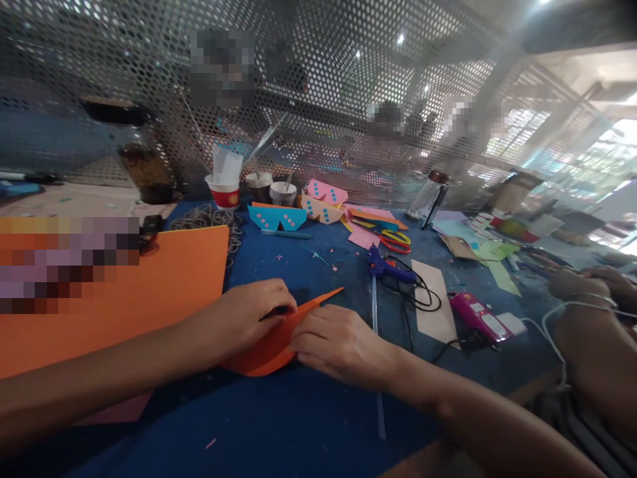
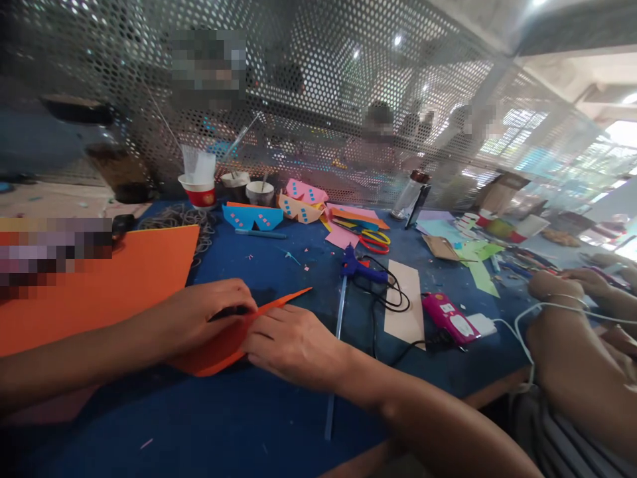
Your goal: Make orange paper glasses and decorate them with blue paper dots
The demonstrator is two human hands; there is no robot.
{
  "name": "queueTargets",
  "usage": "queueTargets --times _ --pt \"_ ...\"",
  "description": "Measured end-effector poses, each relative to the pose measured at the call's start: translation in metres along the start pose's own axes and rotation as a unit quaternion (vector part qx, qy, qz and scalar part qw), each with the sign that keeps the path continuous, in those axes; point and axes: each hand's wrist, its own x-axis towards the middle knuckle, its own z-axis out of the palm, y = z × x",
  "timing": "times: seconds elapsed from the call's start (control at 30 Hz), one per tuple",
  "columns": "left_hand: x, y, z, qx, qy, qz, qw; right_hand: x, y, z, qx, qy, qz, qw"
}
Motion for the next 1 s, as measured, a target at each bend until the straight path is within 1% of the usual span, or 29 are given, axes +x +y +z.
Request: queueTargets --times 0.1,0.27,0.37,0.47,0.67,0.83,0.93,1.0 --pt "-0.005 0.001 0.001 -0.012 -0.003 0.004 1.000 -0.001 -0.002 0.000 0.004 0.003 -0.003 1.000" --pt "0.008 0.008 0.001 -0.017 0.003 0.023 1.000 -0.002 -0.004 0.000 0.001 0.002 0.021 1.000" --pt "0.015 0.010 -0.002 -0.018 -0.012 -0.001 1.000 -0.002 -0.004 0.000 -0.002 0.012 0.029 1.000" --pt "0.016 0.011 -0.005 -0.035 -0.020 -0.031 0.999 -0.001 -0.004 -0.001 -0.003 0.009 0.026 1.000" --pt "0.014 0.013 -0.009 -0.039 -0.002 -0.062 0.997 -0.001 -0.003 -0.004 -0.008 0.001 0.028 1.000" --pt "0.010 0.008 0.000 0.007 0.033 -0.008 0.999 0.000 -0.003 -0.003 0.037 -0.008 0.058 0.998" --pt "0.003 0.004 0.006 0.029 0.030 0.018 0.999 0.001 -0.003 -0.001 0.064 0.002 0.084 0.994" --pt "-0.003 0.003 0.006 0.031 0.024 0.019 0.999 0.000 -0.003 0.002 0.088 0.011 0.108 0.990"
